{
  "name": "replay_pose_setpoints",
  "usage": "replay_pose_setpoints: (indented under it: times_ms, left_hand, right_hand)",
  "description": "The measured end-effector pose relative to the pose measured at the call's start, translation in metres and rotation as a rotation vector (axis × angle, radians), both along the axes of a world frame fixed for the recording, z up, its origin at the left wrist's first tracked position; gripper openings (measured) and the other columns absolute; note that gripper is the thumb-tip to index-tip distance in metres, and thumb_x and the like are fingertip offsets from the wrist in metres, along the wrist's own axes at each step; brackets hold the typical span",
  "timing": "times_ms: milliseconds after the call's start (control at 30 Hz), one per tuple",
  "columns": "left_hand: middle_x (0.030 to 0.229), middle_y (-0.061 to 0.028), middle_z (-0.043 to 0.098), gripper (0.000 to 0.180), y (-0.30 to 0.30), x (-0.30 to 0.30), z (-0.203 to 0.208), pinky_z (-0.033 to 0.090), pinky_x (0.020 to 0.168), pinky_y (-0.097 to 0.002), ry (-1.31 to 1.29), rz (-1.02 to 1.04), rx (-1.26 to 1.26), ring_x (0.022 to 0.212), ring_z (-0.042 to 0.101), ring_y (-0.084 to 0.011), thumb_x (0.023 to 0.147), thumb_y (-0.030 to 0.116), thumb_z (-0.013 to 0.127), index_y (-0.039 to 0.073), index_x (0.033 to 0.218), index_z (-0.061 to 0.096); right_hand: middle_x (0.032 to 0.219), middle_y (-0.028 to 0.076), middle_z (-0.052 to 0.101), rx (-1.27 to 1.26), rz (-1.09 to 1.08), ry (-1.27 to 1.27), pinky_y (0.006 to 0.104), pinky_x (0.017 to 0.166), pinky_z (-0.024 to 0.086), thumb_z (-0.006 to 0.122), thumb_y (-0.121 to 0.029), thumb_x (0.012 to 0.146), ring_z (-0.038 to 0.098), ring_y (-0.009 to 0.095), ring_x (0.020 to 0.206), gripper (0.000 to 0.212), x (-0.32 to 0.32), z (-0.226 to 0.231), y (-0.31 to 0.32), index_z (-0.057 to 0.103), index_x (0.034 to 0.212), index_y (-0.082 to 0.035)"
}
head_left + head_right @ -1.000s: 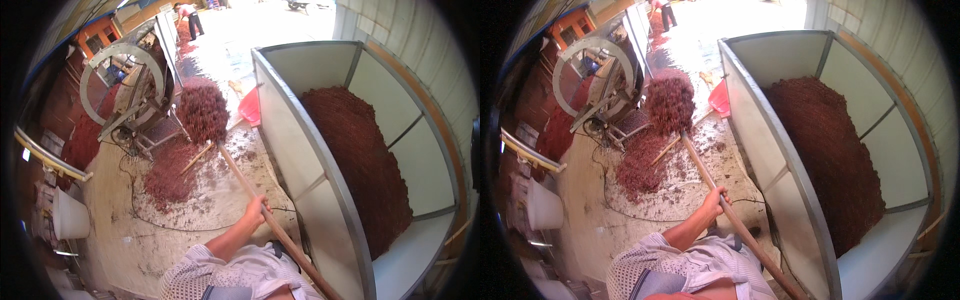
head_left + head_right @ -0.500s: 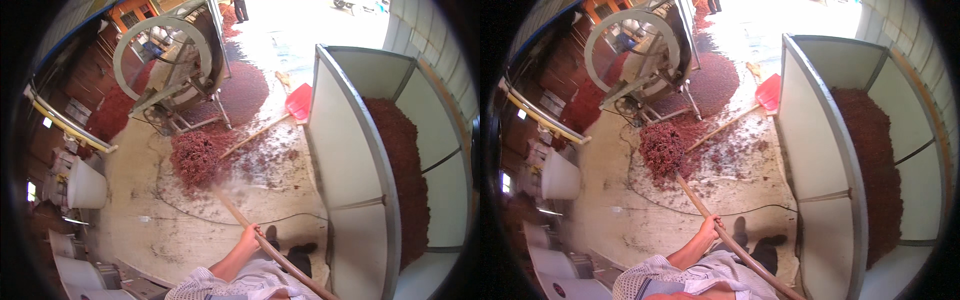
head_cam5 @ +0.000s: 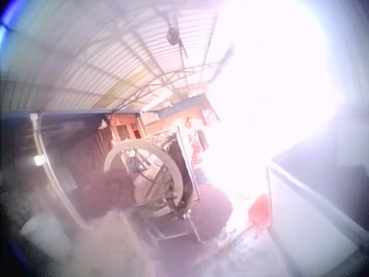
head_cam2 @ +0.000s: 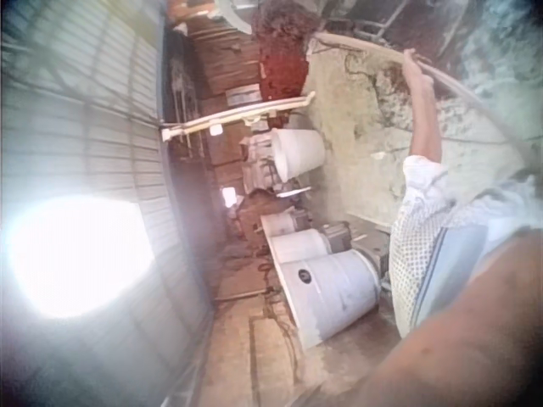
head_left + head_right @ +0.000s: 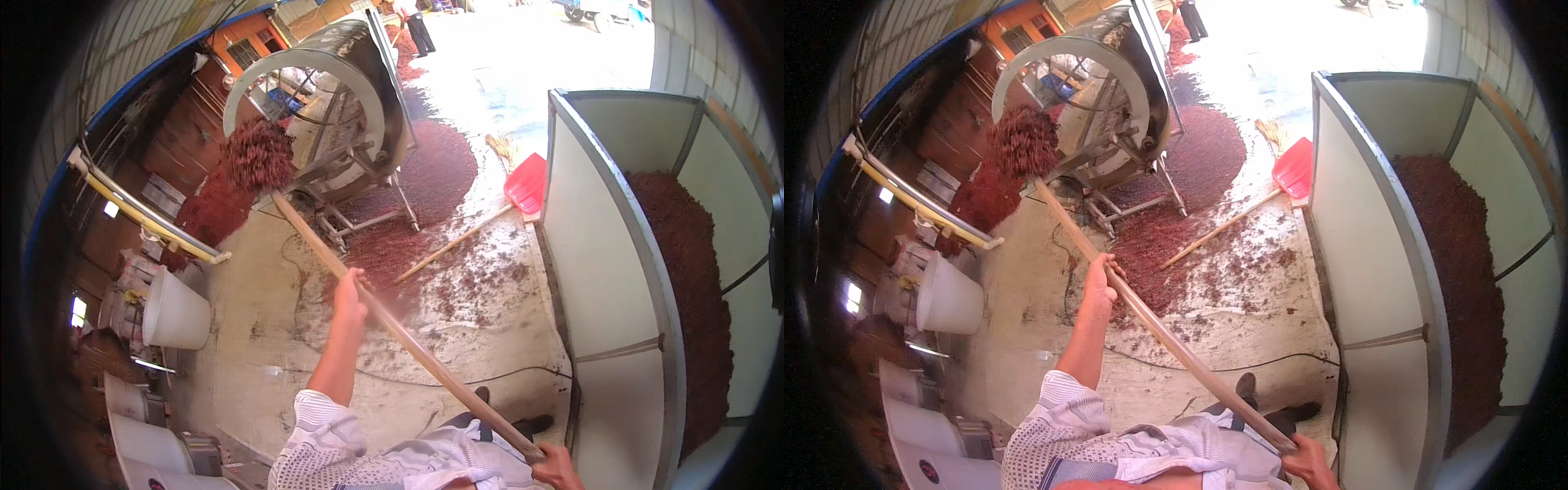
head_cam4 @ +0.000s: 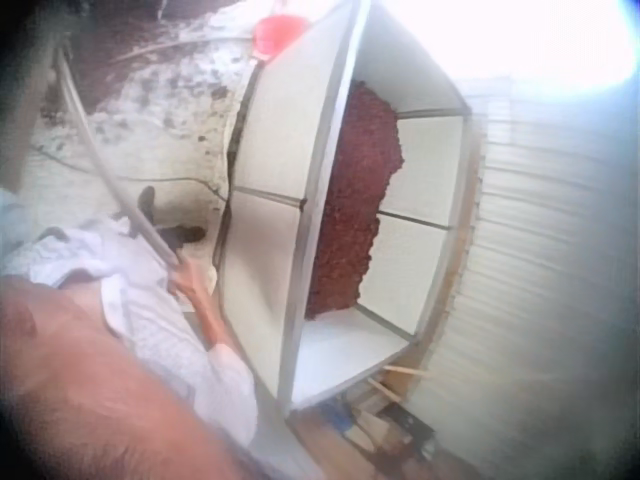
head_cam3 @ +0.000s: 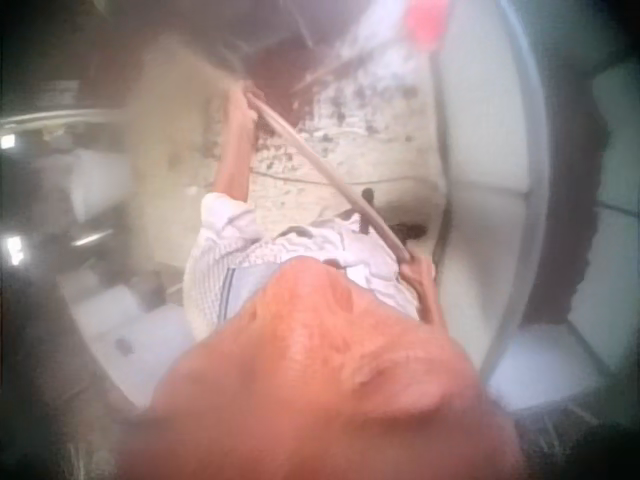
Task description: The person scoops red agricultural produce from a large metal bin using a pitchfork and throws it into a rotating mechanical processing machine.
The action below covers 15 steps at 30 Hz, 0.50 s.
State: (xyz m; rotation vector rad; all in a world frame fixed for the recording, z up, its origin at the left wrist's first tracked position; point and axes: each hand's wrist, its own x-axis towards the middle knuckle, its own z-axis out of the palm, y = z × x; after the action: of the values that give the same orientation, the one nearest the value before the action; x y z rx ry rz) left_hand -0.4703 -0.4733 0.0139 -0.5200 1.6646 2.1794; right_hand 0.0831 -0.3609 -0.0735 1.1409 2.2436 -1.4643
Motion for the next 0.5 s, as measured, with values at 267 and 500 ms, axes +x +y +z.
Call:
replay_pose_setpoints:
  times_ms: [267,500]
  left_hand:
    - [0.059,-0.0072,0.048,0.013,0.019,-0.028,-0.053,0.047,0.048,-0.0357,0.005,-0.094,0.005,0.051,0.050,-0.0209,0.076,0.013,0.060,0.004,0.074,0.050]
    - [0.057,-0.0083,0.051,0.013,0.022,-0.012,-0.104,0.047,0.044,-0.0352,-0.013,-0.132,-0.095,0.047,0.052,-0.0214,0.078,0.012,0.058,0.002,0.073,0.052]
  right_hand:
    - [0.058,0.005,0.054,-0.588,0.239,-0.004,0.0287,0.045,0.039,0.067,-0.017,0.070,0.050,0.013,0.049,0.020,-0.207,0.070,-0.002,0.058,0.079,-0.002]
    - [0.055,0.003,0.051,-0.638,0.178,-0.106,0.0271,0.040,0.035,0.069,-0.017,0.070,0.046,0.011,0.043,0.018,-0.204,0.019,-0.006,0.057,0.072,-0.004]
